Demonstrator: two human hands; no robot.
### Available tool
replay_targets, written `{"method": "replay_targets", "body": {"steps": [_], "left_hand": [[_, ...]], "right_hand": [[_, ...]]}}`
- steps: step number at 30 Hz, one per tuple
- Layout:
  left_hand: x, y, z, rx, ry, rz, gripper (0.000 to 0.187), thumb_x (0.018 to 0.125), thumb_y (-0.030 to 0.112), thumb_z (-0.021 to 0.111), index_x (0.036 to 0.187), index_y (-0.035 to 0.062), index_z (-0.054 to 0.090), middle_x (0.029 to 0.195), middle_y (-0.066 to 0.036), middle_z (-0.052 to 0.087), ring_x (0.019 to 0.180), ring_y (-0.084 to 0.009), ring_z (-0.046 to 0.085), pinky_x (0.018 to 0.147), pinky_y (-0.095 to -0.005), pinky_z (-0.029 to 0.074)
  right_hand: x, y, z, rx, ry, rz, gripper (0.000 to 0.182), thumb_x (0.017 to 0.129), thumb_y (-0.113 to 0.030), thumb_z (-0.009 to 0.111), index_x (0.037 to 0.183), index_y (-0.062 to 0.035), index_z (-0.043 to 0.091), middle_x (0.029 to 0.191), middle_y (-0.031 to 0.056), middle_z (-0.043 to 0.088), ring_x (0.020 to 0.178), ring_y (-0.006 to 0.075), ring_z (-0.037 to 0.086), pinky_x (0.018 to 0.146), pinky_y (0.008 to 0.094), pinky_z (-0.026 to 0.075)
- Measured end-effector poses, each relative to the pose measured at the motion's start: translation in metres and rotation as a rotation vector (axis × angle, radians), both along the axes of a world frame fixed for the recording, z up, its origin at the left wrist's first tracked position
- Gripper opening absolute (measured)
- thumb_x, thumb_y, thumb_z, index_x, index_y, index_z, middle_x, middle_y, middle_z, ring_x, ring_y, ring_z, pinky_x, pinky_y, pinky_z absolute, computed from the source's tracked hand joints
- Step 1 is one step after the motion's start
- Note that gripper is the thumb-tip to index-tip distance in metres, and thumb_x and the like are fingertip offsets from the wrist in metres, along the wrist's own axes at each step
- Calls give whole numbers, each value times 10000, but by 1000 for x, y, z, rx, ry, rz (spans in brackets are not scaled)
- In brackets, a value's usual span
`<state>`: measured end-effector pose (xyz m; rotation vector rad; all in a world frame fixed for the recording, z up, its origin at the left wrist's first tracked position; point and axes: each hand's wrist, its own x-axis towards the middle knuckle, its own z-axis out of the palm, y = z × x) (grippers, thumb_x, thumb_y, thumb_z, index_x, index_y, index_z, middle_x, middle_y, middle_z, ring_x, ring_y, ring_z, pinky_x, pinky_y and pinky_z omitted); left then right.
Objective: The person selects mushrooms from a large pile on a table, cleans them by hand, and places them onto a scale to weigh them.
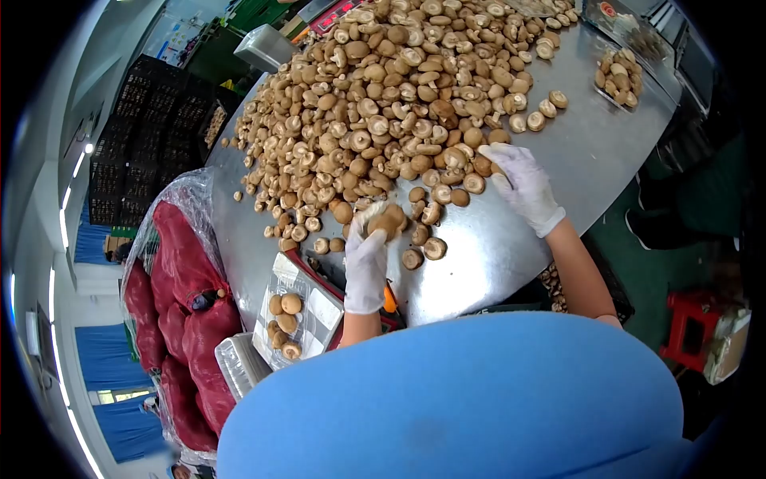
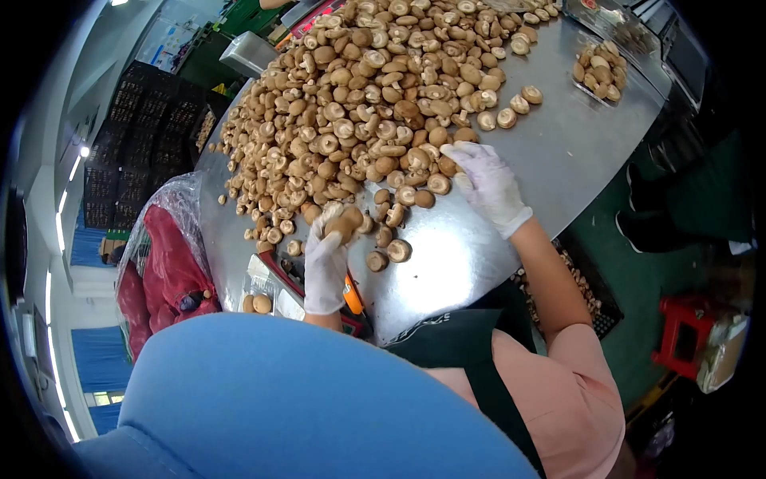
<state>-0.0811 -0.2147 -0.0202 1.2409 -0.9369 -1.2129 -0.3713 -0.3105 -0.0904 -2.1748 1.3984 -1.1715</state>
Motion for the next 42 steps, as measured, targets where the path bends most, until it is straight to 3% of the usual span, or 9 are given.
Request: {"method": "replay_targets", "body": {"steps": [4, 9, 18, 21, 23, 27, 29, 32, 42], "left_hand": [[16, 36, -16, 86, 795, -10, 565, 932, 162, 570, 1448, -19, 429, 1387, -200, 550, 1210, -312, 602, 984, -439, 537], [14, 56, -24, 163, 898, -49, 588, 1010, 279, 527, 1493, -16, 368, 1398, -284, 509, 1222, -386, 603, 903, -423, 608], [2, 78, -16, 215, 712, -132, 708, 922, 259, 694, 1502, 7, 374, 1422, -210, 518, 1215, -304, 614, 876, -330, 622], [-2, 84, -18, 249, 681, -175, 738, 866, 275, 783, 1435, -48, 442, 1380, -192, 560, 1217, -258, 626, 891, -262, 617], [-3, 90, -18, 235, 681, -226, 693, 877, 261, 774, 1410, -59, 467, 1357, -189, 573, 1206, -253, 633, 892, -266, 614], [-5, 106, -19, 219, 669, -196, 623, 901, 227, 751, 1386, -68, 493, 1316, -186, 598, 1197, -255, 638, 916, -281, 608], [-4, 113, -22, 198, 672, -157, 533, 935, 180, 697, 1371, -69, 516, 1274, -175, 627, 1152, -244, 654, 860, -269, 605], [-2, 120, -30, 212, 499, -76, 447, 972, 133, 600, 1375, -50, 537, 1157, -132, 687, 965, -172, 665, 717, -225, 532], [-13, 132, -19, 39, -780, 177, 737, 827, 163, 826, 1495, 221, 519, 1009, -139, 728, 880, -177, 719, 814, -302, 567]], "right_hand": [[31, -22, 7, -25, 2, 67, 431, 940, -196, 575, 1368, -195, 632, 1264, 72, 665, 1126, 273, 604, 1020, 385, 457], [50, -47, -4, -8, 188, 123, 376, 942, -207, 648, 1314, -154, 671, 1154, 73, 709, 1085, 244, 632, 1002, 379, 468], [8, -28, 43, 761, -962, 295, 237, 1039, -194, 537, 1186, -57, 662, 994, 4, 663, 948, 140, 652, 831, 271, 550], [21, -37, 26, -18, -286, 343, 181, 978, -187, 641, 1113, -71, 671, 1004, -1, 666, 964, 142, 646, 827, 297, 537], [47, -28, 51, 697, -322, 281, 194, 895, -174, 723, 1069, -91, 692, 1025, 17, 667, 981, 152, 635, 844, 308, 523], [72, -42, 22, 159, 647, 170, 232, 832, -160, 728, 1058, -108, 734, 1091, 78, 689, 1000, 274, 657, 857, 395, 542], [68, -44, 19, 97, 466, 156, 145, 903, -175, 632, 915, -51, 705, 916, 119, 696, 880, 291, 680, 743, 438, 553], [74, -27, 58, 631, -8, 489, 251, 916, -268, 682, 898, -19, 710, 667, 35, 614, 595, 117, 572, 573, 307, 460], [137, 65, 53, 1233, -136, 938, 307, 964, -321, 700, 1003, -21, 745, 728, -5, 629, 588, 62, 538, 531, 222, 423]]}}
